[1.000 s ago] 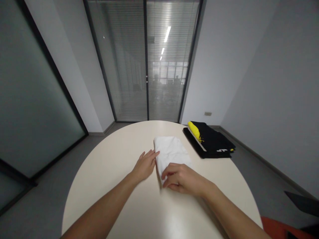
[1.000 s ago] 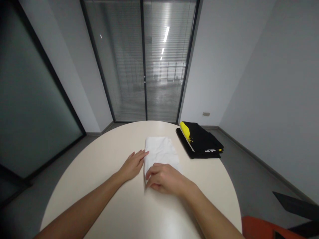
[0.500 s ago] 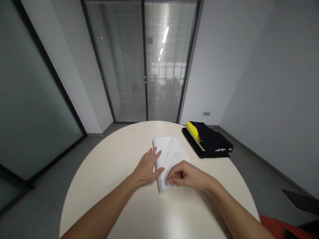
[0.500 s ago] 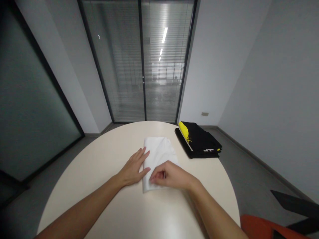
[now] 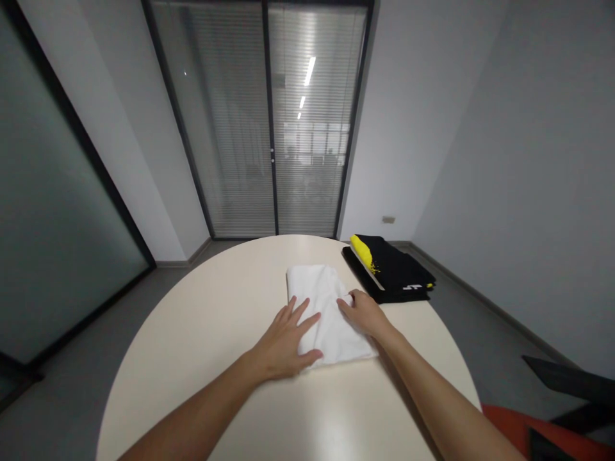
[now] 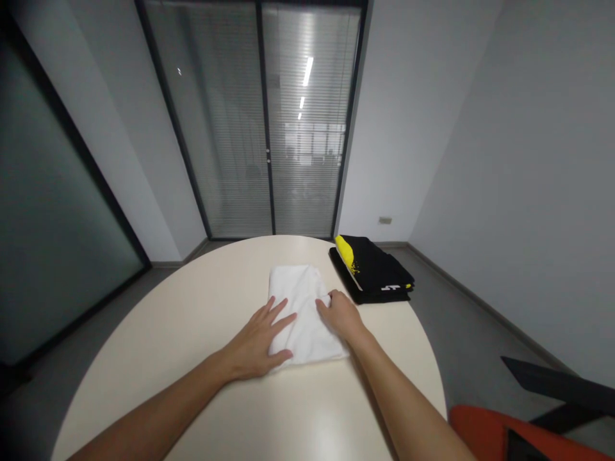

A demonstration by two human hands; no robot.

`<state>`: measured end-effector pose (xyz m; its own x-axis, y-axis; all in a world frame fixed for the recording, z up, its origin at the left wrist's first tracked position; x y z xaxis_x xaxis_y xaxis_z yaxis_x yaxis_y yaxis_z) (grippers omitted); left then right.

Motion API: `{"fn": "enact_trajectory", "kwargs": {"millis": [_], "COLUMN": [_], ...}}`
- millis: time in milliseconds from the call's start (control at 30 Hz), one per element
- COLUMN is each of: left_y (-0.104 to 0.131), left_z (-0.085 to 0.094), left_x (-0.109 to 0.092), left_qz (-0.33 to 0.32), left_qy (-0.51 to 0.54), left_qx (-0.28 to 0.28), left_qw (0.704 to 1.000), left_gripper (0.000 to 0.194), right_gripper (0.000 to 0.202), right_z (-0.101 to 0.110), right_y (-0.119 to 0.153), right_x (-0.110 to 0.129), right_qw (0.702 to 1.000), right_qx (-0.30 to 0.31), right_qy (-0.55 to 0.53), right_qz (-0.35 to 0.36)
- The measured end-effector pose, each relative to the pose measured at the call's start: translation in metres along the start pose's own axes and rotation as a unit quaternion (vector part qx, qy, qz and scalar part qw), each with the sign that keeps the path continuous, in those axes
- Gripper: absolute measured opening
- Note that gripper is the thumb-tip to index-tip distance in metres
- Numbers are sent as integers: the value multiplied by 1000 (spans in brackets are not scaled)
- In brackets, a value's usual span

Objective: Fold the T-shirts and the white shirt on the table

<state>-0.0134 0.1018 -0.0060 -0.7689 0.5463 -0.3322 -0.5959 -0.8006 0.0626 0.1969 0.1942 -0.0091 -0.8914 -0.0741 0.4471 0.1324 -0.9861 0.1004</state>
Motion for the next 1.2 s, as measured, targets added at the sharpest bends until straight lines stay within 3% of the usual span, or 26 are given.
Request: {"fn": "enact_trajectory", "kwargs": {"millis": [167, 333, 433, 533, 633, 867, 1033, 1133, 1200], "left_y": [0, -2, -6, -8, -10, -10, -10, -10, -10], "left_z": [1, 2, 6, 8, 5, 1, 2, 3, 3], "left_x": [-2, 0, 15, 39, 56, 59, 59, 60, 60], "left_qz": [-13, -27, 8, 105, 177, 189, 185, 183, 181], "left_qy": [4, 5, 2, -7, -11, -21, -21, -16, -12], "left_qx": [-7, -12, -59, -106, -100, -89, -93, -95, -97], "left_qw": [1000, 1000, 998, 989, 979, 978, 978, 978, 979], "left_gripper": [76, 72, 65, 65, 67, 68, 67, 66, 67], "right_gripper": [33, 51, 56, 47, 41, 37, 39, 43, 48], "right_z": [-6, -4, 9, 33, 63, 133, 197, 233, 244], "right_y": [-6, -7, -8, -13, -26, -61, -74, -74, -74], "right_x": [-2, 2, 12, 29, 44, 59, 45, 21, -3], "right_qw": [996, 985, 979, 974, 973, 981, 984, 984, 979], "right_qx": [-29, -71, -68, -50, -31, -44, -72, -70, -44], "right_qy": [-87, -142, -149, -134, -119, -69, -62, -118, -172], "right_qz": [22, 68, 119, 175, 194, 177, 152, 117, 104]}}
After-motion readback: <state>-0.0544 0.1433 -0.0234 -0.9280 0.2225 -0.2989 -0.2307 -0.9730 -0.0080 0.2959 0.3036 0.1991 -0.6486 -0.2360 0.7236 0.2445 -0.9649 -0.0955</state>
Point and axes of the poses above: each hand's wrist, its own y-axis away from the middle knuckle, its own z-axis out of the back of the hand, x = y × z, the point moved 7 cm from there along -y, towards the middle knuckle, and after that the axes turned 11 degrees about x, right-handed, at the moved point
